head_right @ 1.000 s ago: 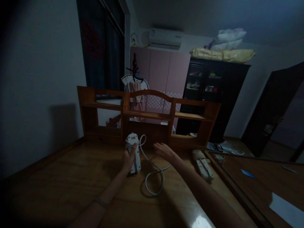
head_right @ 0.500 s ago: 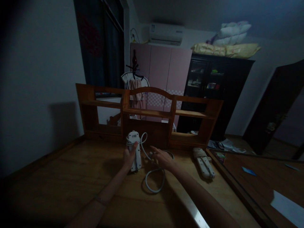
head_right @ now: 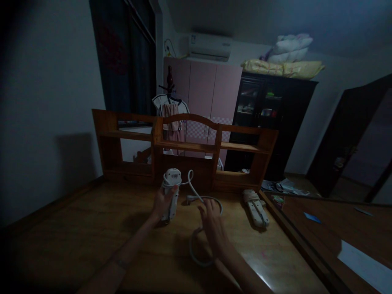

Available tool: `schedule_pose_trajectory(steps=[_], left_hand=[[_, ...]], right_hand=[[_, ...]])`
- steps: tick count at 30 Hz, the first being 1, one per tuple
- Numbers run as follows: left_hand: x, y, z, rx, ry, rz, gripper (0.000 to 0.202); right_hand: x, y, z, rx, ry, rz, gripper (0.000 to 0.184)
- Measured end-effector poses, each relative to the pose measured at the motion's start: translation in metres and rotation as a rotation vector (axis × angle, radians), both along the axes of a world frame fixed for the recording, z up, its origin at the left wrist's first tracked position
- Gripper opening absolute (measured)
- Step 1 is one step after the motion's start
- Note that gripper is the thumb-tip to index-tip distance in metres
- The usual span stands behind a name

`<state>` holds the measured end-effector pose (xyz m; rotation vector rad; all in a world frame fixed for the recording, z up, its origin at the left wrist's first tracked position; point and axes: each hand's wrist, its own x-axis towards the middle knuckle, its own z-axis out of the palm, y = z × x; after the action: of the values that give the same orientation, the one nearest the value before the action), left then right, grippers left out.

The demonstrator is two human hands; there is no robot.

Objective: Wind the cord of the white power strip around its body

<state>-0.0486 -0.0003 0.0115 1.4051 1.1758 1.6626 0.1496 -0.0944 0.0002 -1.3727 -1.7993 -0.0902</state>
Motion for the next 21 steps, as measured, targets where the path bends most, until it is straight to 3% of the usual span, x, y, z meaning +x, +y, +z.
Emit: schedule_pose_trajectory(steps=[2, 6, 8, 11, 15, 18, 21], left_hand=[[-0.008, -0.004, 0.008, 0.010, 0.107, -0.072, 0.056], [-0.026, -0.015, 0.010, -0.017, 0.246, -0.102, 0.055], [-0.033, -0.023, 0.006, -0.068, 0.214, -0.122, 0.054], [-0.042, -0.040, 0.005, -0.248, 0.045, -0.304, 0.052], [-0.046, -0.078, 0.027, -0.308, -0.171, -0.578, 0.052], [-0.043, -0.109, 0.054, -0.267, -0.193, -0.657, 0.050], [-0.036, -0.120, 0.072, -0.237, -0.184, -0.619, 0.050]], right_hand=[[0.027, -0.002, 0.033, 0.179, 0.055, -0.061, 0.027], [0.080, 0.003, 0.095, 0.400, -0.114, -0.170, 0.033], [0.098, 0.014, 0.114, 0.465, -0.208, -0.236, 0.032], [0.108, 0.045, 0.129, 0.474, -0.228, -0.324, 0.032], [0.097, 0.098, 0.119, 0.207, -0.285, -0.333, 0.033], [0.076, 0.124, 0.088, -0.071, -0.430, -0.159, 0.033], [0.054, 0.128, 0.049, -0.179, -0.496, -0.005, 0.028]])
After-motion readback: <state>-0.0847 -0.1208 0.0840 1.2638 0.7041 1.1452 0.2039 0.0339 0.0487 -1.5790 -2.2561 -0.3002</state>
